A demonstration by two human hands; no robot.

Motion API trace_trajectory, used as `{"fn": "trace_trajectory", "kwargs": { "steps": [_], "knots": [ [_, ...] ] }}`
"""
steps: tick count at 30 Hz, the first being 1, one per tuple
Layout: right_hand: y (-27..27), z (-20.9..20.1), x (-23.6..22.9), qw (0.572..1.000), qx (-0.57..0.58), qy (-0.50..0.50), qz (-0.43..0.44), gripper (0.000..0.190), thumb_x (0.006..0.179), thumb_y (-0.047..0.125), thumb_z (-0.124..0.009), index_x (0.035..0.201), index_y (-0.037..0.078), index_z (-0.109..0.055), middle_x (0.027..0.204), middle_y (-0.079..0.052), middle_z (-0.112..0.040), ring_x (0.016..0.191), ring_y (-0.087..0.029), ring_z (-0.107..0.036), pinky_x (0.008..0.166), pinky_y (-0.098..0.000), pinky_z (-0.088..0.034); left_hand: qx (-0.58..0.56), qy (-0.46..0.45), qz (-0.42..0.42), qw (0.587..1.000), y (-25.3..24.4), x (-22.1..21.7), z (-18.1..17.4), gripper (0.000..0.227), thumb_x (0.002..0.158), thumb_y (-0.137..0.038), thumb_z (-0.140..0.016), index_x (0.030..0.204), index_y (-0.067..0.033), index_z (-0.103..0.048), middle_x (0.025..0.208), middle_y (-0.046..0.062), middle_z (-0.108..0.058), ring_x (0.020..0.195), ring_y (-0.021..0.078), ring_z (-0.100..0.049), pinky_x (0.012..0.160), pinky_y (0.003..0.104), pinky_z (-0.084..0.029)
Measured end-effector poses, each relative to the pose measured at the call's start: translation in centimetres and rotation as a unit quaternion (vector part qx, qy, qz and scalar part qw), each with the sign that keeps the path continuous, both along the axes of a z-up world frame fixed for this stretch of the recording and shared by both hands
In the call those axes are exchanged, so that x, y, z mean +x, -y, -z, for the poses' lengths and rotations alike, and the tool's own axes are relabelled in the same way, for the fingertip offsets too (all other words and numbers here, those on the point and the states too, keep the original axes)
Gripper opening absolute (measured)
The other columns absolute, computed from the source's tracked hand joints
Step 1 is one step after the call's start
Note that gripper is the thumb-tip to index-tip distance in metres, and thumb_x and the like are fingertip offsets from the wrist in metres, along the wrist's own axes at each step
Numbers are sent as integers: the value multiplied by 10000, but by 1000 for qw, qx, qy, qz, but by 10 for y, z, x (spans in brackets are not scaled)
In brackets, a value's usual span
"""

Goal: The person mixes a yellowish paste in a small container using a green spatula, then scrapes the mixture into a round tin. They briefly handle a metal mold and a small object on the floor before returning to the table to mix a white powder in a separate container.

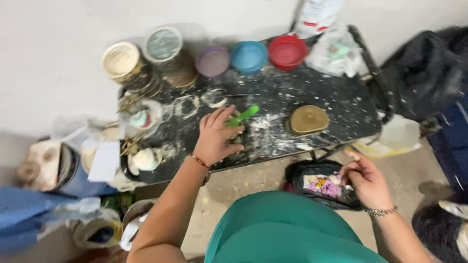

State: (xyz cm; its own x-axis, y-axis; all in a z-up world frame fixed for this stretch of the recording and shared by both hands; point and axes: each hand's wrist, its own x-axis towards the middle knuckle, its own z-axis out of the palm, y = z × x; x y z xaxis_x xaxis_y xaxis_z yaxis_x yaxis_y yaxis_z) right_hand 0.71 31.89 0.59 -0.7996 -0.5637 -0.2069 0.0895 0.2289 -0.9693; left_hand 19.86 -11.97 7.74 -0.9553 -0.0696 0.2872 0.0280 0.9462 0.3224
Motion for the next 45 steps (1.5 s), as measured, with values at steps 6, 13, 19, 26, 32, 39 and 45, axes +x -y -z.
{"fn": "trace_trajectory", "kwargs": {
  "steps": [6,13,19,26,32,39,45],
  "knots": [
    [24,7,-6,999,-17,2,-32,617,926,-159,-391,1482,53,-553,851,-215,-653,609,-273,-596,663,-337,-502,-135,7,-100,986,12,34,39,408,825,-332,-814,1228,-325,-747,1669,39,-357,1520,408,-319,1101,752,-306],
    [45,-9,-3,999,-16,-7,-45,614,928,-145,-403,1489,52,-554,853,-180,-655,595,-259,-601,656,-328,-506,-200,-124,-109,966,21,31,64,349,834,-122,-810,1093,-355,-782,1546,-97,-544,1520,292,-376,1118,621,-301],
    [37,-1,-2,998,-23,-17,-53,616,930,-139,-401,1499,49,-542,859,-193,-665,605,-269,-609,654,-341,-514,-50,-116,-197,972,7,32,60,332,681,-328,-937,784,-217,-641,1566,40,-518,1502,353,-411,1079,625,-294],
    [33,-6,-2,999,7,9,-31,610,941,-146,-396,1500,44,-551,891,-207,-664,612,-282,-603,651,-357,-508,31,-101,-269,957,-6,34,83,147,824,-254,-871,931,-346,-830,1658,37,-376,1571,455,-181,1133,787,-168],
    [29,16,-8,999,-5,-27,-37,624,898,-142,-450,1485,36,-565,824,-176,-670,597,-249,-646,606,-337,-536,-10,-149,-325,934,-11,31,94,204,699,-313,-944,800,-348,-771,1565,-42,-522,1541,365,-314,1136,722,-189],
    [49,-13,-33,998,48,-50,-9,555,881,-118,-505,1397,24,-653,839,-201,-726,638,-264,-701,649,-378,-558,50,-227,-259,937,-66,4,73,632,489,-381,-1034,992,-265,-671,1435,57,-593,1340,356,-544,1052,545,-372],
    [108,10,-115,963,227,-144,-15,503,858,432,-813,1313,231,-736,1255,-51,-748,1254,-322,-651,1078,-453,-468,399,-23,-142,906,-132,-95,60,895,744,-445,-903,1429,-53,-483,1273,224,-722,1194,439,-684,1003,551,-532]
  ]
}}
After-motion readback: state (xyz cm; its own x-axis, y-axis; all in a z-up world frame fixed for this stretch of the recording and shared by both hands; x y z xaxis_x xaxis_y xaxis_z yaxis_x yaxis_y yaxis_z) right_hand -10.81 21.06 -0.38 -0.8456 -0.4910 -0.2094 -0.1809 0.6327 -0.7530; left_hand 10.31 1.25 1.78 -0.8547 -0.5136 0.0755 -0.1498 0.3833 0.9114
